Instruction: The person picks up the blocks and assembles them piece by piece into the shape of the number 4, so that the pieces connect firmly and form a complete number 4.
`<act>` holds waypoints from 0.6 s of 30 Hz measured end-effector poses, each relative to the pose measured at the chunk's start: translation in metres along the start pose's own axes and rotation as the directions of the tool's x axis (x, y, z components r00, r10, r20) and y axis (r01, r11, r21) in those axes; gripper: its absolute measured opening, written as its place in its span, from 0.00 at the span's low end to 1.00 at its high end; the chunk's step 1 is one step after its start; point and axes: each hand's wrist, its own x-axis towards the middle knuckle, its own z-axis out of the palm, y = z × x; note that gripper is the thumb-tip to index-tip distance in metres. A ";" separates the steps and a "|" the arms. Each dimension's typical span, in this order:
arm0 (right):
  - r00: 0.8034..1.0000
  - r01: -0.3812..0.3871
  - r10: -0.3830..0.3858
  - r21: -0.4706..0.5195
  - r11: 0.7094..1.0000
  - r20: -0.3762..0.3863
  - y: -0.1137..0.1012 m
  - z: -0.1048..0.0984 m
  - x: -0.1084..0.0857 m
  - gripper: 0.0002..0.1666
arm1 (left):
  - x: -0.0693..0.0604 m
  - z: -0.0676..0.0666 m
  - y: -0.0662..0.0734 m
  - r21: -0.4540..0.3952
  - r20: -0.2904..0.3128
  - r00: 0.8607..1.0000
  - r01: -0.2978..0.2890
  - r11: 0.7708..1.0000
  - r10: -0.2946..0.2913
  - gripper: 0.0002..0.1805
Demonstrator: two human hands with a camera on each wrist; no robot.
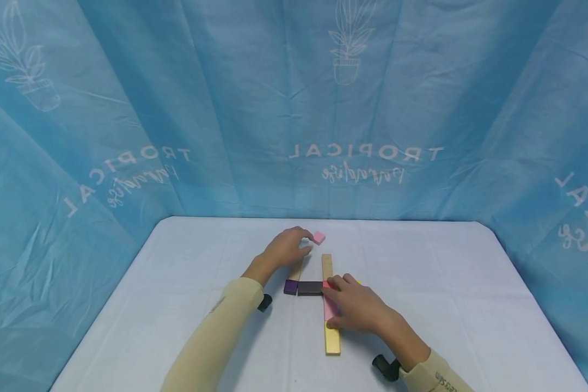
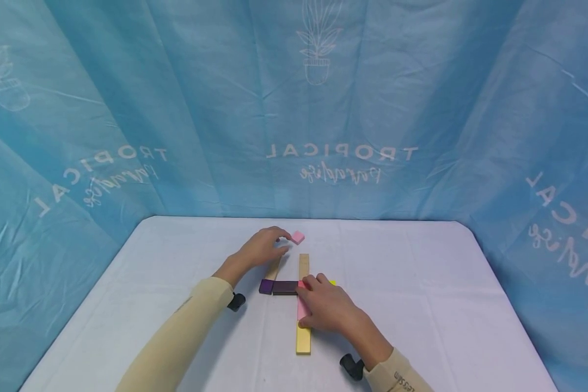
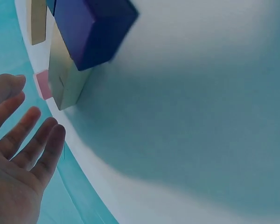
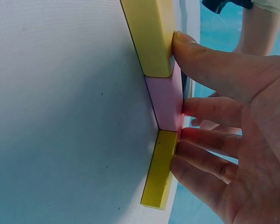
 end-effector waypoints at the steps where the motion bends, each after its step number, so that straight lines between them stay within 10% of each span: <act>1: 1.000 0.001 -0.001 0.002 1.000 -0.001 0.000 0.000 0.000 0.45 | 0.002 0.000 0.001 0.010 -0.001 1.000 0.003 1.000 -0.003 0.16; 18: 1.000 -0.007 0.007 -0.003 1.000 0.021 0.000 -0.002 0.001 0.46 | 0.023 0.004 0.011 0.085 -0.004 0.999 0.033 0.996 -0.033 0.21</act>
